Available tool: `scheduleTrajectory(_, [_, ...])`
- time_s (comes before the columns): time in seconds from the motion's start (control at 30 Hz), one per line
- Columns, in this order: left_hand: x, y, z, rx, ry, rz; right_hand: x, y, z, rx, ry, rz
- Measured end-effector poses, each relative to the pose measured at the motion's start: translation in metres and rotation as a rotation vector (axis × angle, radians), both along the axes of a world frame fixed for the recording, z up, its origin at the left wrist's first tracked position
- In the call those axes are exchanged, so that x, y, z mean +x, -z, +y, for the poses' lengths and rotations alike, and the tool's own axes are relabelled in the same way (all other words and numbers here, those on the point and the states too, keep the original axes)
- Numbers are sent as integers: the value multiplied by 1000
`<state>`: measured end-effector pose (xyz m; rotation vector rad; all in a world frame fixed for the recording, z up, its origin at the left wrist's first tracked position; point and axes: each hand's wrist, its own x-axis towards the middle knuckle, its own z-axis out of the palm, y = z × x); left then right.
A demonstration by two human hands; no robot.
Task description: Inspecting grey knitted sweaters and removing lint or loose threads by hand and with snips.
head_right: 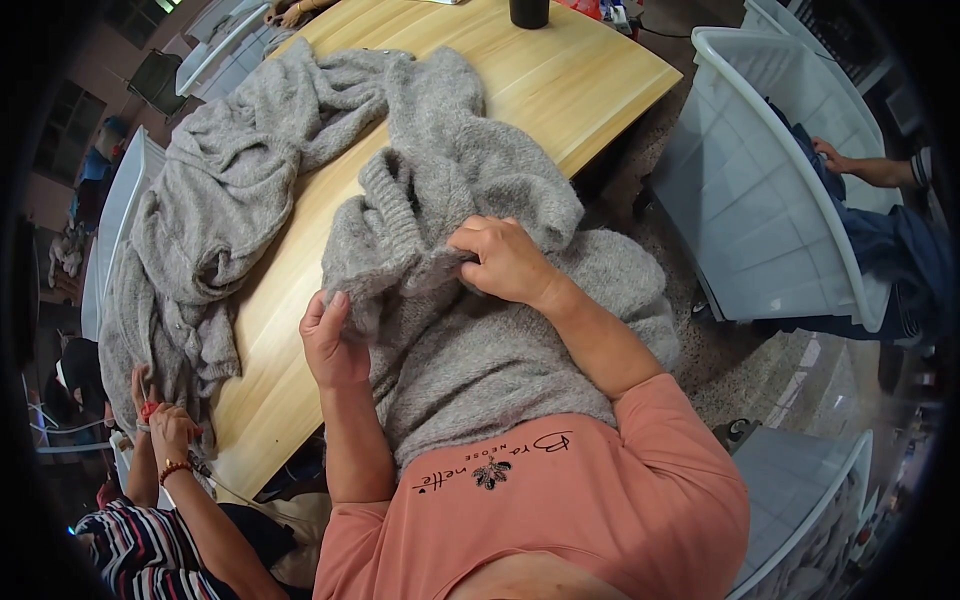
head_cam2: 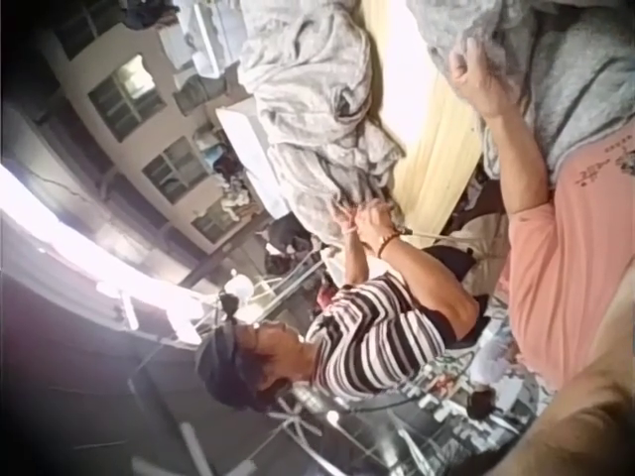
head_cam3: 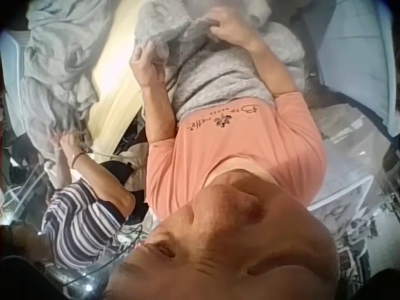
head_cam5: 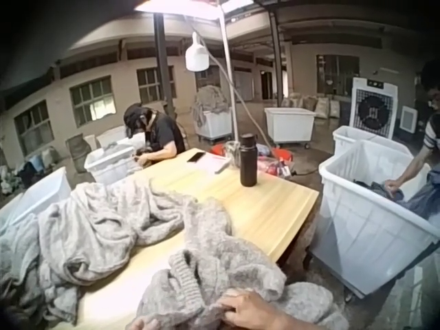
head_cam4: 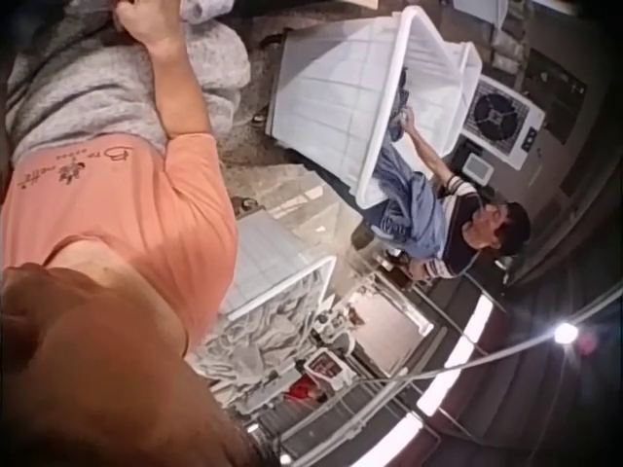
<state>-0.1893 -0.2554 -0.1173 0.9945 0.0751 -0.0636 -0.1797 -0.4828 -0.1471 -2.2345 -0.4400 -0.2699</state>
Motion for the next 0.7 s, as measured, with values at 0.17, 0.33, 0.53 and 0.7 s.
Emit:
scheduleTrajectory(0.17, [-3,-6,1,106,-49,-97,-4,0,9,473,132,-110])
scheduleTrajectory(0.33, [-7,-17,6,61,44,-167,-13,-24,-2,586,-91,-171])
scheduleTrajectory(0.53, [-16,-31,-4,274,72,-212,-27,-53,2,330,-79,-598])
scheduleTrajectory(0.7, [-19,-32,-18,386,221,-147,-34,-52,23,243,-214,-711])
